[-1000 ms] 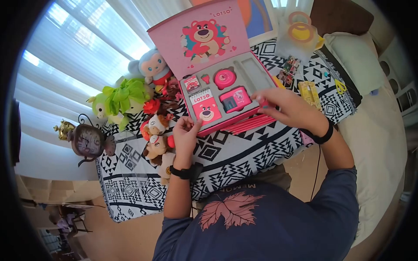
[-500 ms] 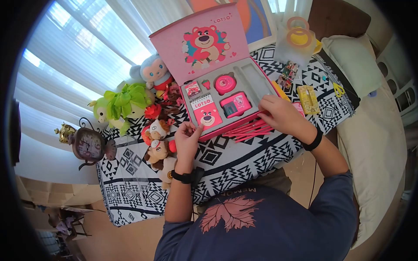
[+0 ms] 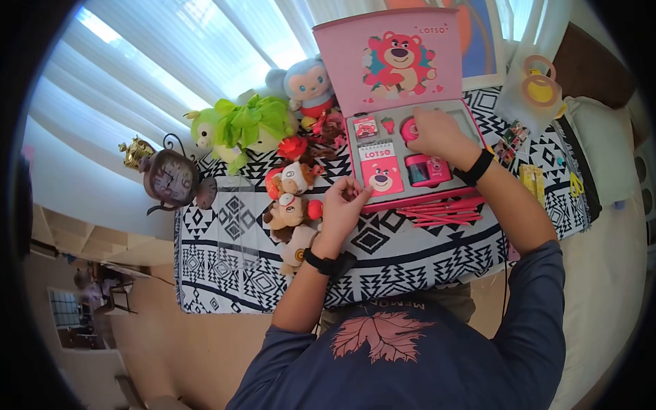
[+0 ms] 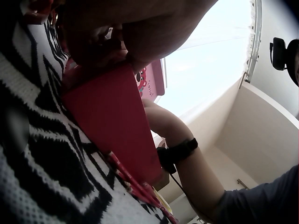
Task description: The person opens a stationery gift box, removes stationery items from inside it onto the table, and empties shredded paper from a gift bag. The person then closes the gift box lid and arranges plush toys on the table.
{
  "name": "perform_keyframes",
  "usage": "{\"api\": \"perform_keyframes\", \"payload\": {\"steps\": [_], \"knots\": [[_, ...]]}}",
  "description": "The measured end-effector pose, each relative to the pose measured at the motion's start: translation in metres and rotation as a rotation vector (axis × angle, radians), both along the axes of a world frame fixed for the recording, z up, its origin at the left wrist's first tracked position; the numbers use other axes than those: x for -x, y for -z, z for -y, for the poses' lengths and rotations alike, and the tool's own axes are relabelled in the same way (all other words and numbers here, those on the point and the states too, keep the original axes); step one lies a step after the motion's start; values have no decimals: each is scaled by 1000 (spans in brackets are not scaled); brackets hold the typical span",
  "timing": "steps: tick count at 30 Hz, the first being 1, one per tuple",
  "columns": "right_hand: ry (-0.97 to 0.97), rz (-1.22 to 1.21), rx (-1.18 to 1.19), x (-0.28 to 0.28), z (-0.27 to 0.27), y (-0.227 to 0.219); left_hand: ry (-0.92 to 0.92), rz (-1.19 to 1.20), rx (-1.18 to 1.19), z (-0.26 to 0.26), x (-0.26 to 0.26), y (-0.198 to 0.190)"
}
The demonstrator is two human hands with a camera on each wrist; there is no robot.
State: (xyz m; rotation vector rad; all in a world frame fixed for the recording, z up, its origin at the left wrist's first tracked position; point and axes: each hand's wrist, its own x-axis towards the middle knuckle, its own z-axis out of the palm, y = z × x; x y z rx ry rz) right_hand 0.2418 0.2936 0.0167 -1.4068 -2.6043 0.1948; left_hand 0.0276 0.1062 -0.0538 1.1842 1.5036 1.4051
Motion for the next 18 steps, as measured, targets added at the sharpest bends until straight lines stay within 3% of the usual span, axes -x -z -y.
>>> {"api": "perform_keyframes", "payload": {"steps": [4, 8, 11, 13, 17, 18], "knots": [[97, 57, 147, 13, -12, -10, -10, -50, -20, -1, 0, 0], [86, -25, 148, 4, -14, -9, 1, -57, -24, -2, 0, 7], [29, -196, 77, -5, -13, -10, 11, -78, -23, -1, 0, 4], [126, -363, 374, -10, -7, -25, -12, -113, -39, -1, -1, 1], [76, -452, 347, -25, -29, -16, -12, -149, -53, 0, -1, -2], [53, -597, 442, -30, -34, -19, -1, -131, -23, 0, 1, 0]]}}
